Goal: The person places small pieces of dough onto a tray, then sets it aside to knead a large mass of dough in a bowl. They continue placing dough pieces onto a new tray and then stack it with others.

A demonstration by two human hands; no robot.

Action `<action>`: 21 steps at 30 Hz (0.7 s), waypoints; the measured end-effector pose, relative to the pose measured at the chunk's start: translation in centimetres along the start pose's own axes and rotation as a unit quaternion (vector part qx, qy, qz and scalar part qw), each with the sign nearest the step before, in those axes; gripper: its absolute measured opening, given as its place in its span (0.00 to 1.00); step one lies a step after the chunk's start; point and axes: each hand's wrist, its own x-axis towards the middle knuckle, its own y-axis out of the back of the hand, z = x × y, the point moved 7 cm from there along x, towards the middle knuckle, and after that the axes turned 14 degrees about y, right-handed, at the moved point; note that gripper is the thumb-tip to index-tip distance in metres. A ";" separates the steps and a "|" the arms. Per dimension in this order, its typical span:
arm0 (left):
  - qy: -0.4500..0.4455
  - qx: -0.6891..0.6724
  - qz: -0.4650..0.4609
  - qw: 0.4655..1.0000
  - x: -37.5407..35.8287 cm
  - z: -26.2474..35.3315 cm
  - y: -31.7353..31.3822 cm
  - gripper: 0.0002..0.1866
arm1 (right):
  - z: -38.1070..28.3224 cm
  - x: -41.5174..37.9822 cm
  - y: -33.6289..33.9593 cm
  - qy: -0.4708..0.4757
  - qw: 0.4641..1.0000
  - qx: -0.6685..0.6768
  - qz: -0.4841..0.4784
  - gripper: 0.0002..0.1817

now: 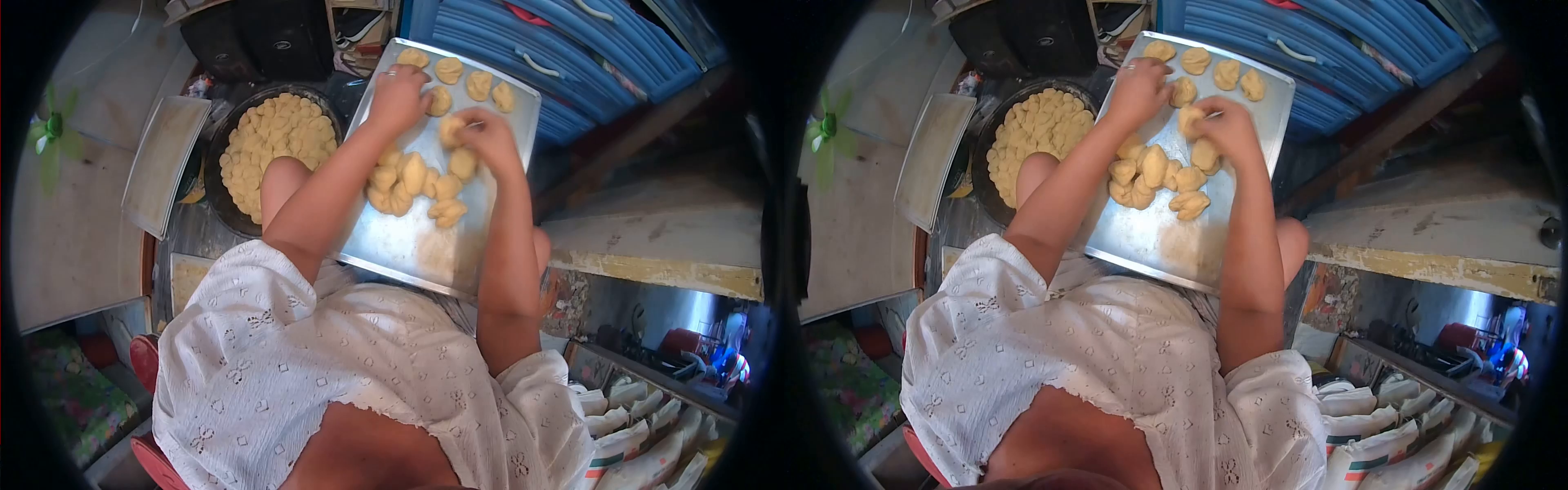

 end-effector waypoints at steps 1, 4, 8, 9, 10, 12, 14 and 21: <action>0.003 0.001 -0.002 1.000 -0.1 0.0 -0.5 0.13 | 0.6 -0.4 1.9 -0.031 0.989 0.053 0.135 0.15; -0.035 0.026 -0.112 0.993 -0.8 1.2 -2.7 0.15 | 1.5 0.2 3.2 0.012 0.972 -0.118 0.202 0.14; -0.023 0.073 -0.170 0.983 -0.4 2.0 -2.4 0.16 | 1.4 0.2 2.8 0.050 0.954 -0.265 0.132 0.14; -0.016 0.086 -0.198 0.976 -0.4 2.0 -2.5 0.17 | 1.0 0.3 2.5 0.068 0.957 -0.264 0.103 0.14; -0.008 0.100 -0.227 0.969 -0.6 1.9 -2.6 0.18 | -0.9 -0.2 2.9 0.099 0.945 -0.288 0.119 0.14; -0.020 0.080 -0.183 0.980 -0.8 2.1 -2.5 0.17 | -3.5 -1.9 2.6 0.083 0.968 -0.227 0.067 0.14; -0.031 0.061 -0.143 0.987 -1.0 2.5 -2.4 0.17 | -3.4 -3.2 1.4 0.061 0.985 -0.163 0.012 0.16; -0.113 0.065 -0.220 0.967 -1.6 5.6 -4.4 0.14 | -1.3 -4.5 4.2 -0.020 0.980 0.122 0.158 0.12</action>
